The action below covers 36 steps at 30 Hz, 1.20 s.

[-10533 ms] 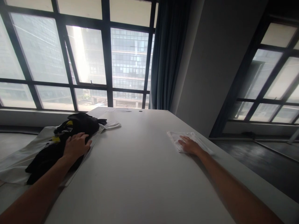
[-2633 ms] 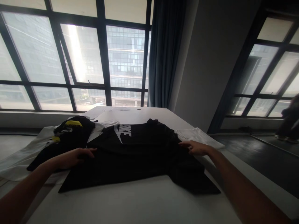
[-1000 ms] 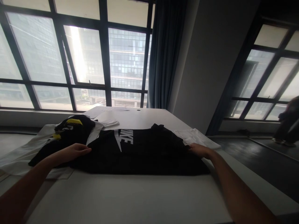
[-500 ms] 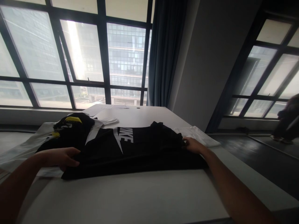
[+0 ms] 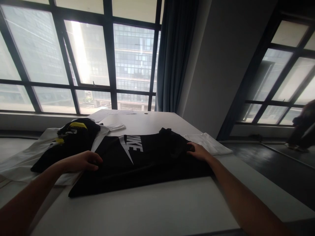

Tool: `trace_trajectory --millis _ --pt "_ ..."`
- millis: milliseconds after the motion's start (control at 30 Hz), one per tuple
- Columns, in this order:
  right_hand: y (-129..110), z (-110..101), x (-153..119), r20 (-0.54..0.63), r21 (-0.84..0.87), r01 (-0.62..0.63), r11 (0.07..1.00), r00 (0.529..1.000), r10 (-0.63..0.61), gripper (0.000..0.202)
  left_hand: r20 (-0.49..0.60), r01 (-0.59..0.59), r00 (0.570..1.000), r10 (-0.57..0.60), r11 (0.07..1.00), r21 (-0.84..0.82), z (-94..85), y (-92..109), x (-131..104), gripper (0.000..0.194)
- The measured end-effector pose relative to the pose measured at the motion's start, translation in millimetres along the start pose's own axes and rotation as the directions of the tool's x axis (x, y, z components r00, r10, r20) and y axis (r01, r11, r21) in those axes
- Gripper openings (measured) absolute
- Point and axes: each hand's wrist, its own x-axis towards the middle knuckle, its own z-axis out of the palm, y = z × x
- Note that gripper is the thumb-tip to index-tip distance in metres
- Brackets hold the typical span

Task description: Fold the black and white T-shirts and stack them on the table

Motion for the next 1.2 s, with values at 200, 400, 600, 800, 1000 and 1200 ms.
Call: trace_trajectory --millis 200,400,600,800,1000,1200 --pt "3 -5 6 -0.244 0.073 0.117 0.991 0.965 -0.096 0.016 -0.128 -0.138 0.986 0.110 0.961 -0.238 -13.1 -8 5 0.055" --pt "-1 -4 0 -0.072 -0.151 0.043 0.988 0.996 -0.054 0.031 -0.131 -0.119 0.986 0.104 0.987 -0.112 2.3 -20 20 0.064" --pt "-29 -2 -12 -0.013 -0.190 0.127 0.974 0.991 -0.132 0.046 -0.207 -0.202 0.954 0.217 0.975 0.090 15.2 -12 25 0.067" --pt "-42 19 -16 0.301 -0.138 0.142 0.980 0.949 -0.095 0.073 0.047 -0.292 0.956 0.290 0.916 0.274 51.9 -9 36 0.067" --pt "-40 13 -19 0.353 -0.152 0.185 0.971 0.928 -0.121 0.080 0.167 -0.204 0.973 0.157 0.926 0.318 45.2 -19 35 0.072" --pt "-68 -1 15 0.278 -0.236 0.186 0.954 0.953 -0.117 0.055 -0.005 -0.158 0.986 0.167 0.944 0.288 19.2 -14 54 0.060"
